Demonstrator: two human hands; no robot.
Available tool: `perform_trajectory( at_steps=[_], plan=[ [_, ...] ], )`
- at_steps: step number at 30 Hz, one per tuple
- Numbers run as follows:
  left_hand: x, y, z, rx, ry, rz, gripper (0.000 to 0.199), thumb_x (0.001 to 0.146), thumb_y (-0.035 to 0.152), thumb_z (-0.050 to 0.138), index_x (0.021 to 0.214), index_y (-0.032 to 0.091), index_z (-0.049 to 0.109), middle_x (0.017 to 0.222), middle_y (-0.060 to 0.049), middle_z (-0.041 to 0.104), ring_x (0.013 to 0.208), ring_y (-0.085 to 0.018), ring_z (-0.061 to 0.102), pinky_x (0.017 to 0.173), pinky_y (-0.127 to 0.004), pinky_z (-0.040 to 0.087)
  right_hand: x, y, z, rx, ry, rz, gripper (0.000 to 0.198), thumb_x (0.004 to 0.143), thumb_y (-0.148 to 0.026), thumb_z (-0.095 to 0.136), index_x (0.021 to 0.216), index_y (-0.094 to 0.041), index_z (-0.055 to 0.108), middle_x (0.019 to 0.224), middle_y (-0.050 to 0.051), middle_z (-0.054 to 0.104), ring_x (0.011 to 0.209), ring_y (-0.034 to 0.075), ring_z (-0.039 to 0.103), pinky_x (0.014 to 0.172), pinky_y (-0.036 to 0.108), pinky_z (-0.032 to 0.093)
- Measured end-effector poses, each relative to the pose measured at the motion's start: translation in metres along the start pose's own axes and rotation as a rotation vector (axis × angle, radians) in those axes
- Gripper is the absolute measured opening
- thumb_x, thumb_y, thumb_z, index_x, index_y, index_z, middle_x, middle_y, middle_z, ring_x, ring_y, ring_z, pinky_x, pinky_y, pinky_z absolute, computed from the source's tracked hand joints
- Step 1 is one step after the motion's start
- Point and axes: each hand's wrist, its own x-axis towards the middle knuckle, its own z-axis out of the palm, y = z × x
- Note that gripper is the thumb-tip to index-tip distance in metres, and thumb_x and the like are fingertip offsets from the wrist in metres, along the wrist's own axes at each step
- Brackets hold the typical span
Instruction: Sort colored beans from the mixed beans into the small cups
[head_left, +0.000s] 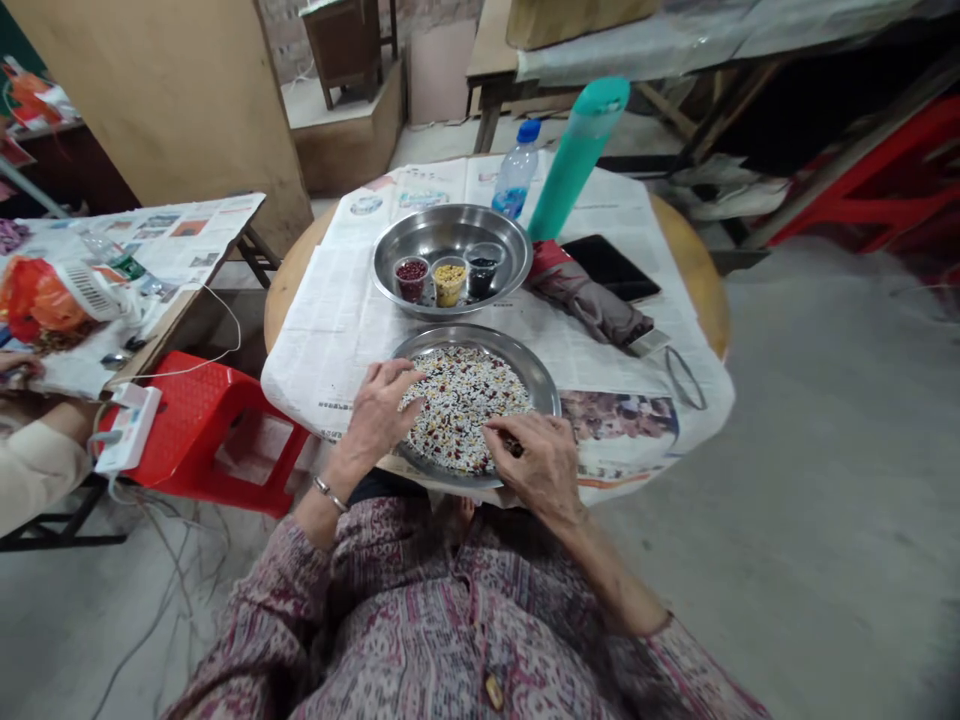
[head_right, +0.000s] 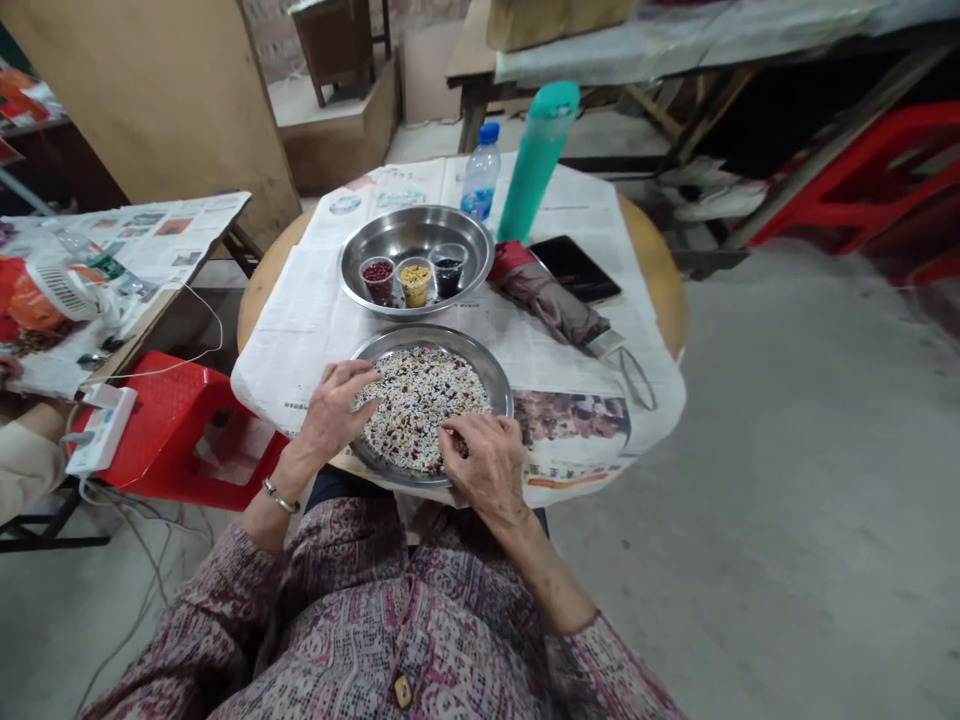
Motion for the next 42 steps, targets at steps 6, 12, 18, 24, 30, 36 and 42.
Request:
perform_trajectory(
  at_steps=[6, 12, 18, 24, 30, 36, 42],
  plan=[
    [0.036, 0.02, 0.025, 0.16, -0.332, -0.09, 0.08, 0.07, 0.044, 0.085, 0.135, 0.016, 0.048, 0.142, -0.019, 0.045, 0.125, -0.038, 0.047, 0.1, -0.053, 0.048, 0.0, -0.003, 0.004, 0.085, 0.11, 0.004, 0.013, 0.087, -0.017, 0.062, 0.075, -0.021, 0.064, 0.07, -0.003, 0.069, 0.068, 0.015, 0.06, 0.081, 0.033, 0.035],
    [0.054, 0.03, 0.039, -0.061, -0.454, 0.049, 0.021, 0.089, 0.01, 0.059, 0.108, 0.016, 0.063, 0.105, -0.007, 0.063, 0.11, -0.022, 0.058, 0.104, -0.038, 0.047, -0.001, -0.001, 0.007, 0.052, 0.141, -0.008, 0.015, 0.088, -0.015, 0.059, 0.075, -0.021, 0.06, 0.069, -0.002, 0.068, 0.069, 0.015, 0.058, 0.081, 0.033, 0.035],
    [0.029, 0.046, 0.026, -0.164, -0.567, 0.148, 0.017, 0.092, 0.009, 0.051, 0.098, 0.017, 0.065, 0.096, -0.004, 0.063, 0.092, -0.017, 0.061, 0.091, -0.032, 0.051, -0.003, 0.001, 0.01, 0.08, 0.204, 0.004, 0.011, 0.089, -0.015, 0.058, 0.08, -0.021, 0.059, 0.072, -0.001, 0.068, 0.071, 0.015, 0.058, 0.081, 0.034, 0.037],
    [0.02, 0.058, 0.025, -0.098, -0.652, 0.418, 0.016, 0.091, 0.021, 0.062, 0.105, 0.018, 0.066, 0.128, -0.009, 0.06, 0.119, -0.023, 0.052, 0.106, -0.04, 0.044, -0.006, 0.002, 0.012, 0.178, 0.29, 0.025, 0.01, 0.09, -0.014, 0.057, 0.084, -0.022, 0.057, 0.074, 0.0, 0.066, 0.071, 0.016, 0.057, 0.079, 0.034, 0.04],
    [0.051, 0.053, 0.052, 0.09, -0.567, 0.459, 0.029, 0.096, 0.022, 0.053, 0.123, 0.025, 0.062, 0.145, -0.005, 0.049, 0.135, -0.026, 0.038, 0.111, -0.045, 0.039, -0.009, 0.003, 0.014, 0.197, 0.33, 0.06, 0.009, 0.091, -0.015, 0.054, 0.093, -0.023, 0.057, 0.083, 0.002, 0.068, 0.078, 0.019, 0.06, 0.082, 0.036, 0.042],
    [0.071, 0.031, 0.043, 0.137, -0.479, 0.241, 0.035, 0.095, 0.004, 0.038, 0.112, 0.018, 0.065, 0.112, -0.008, 0.06, 0.107, -0.021, 0.056, 0.098, -0.036, 0.048, -0.01, 0.003, 0.013, 0.146, 0.217, 0.098, 0.01, 0.091, -0.017, 0.052, 0.089, -0.023, 0.061, 0.079, 0.002, 0.069, 0.075, 0.019, 0.061, 0.082, 0.037, 0.041],
    [0.043, 0.019, 0.003, 0.16, -0.519, 0.059, 0.018, 0.098, 0.031, 0.055, 0.112, 0.021, 0.062, 0.112, -0.007, 0.058, 0.109, -0.023, 0.056, 0.097, -0.039, 0.051, -0.004, 0.0, 0.01, 0.058, 0.138, 0.075, 0.011, 0.089, -0.017, 0.057, 0.081, -0.023, 0.061, 0.072, 0.0, 0.067, 0.075, 0.019, 0.056, 0.083, 0.036, 0.037]
  ],
)
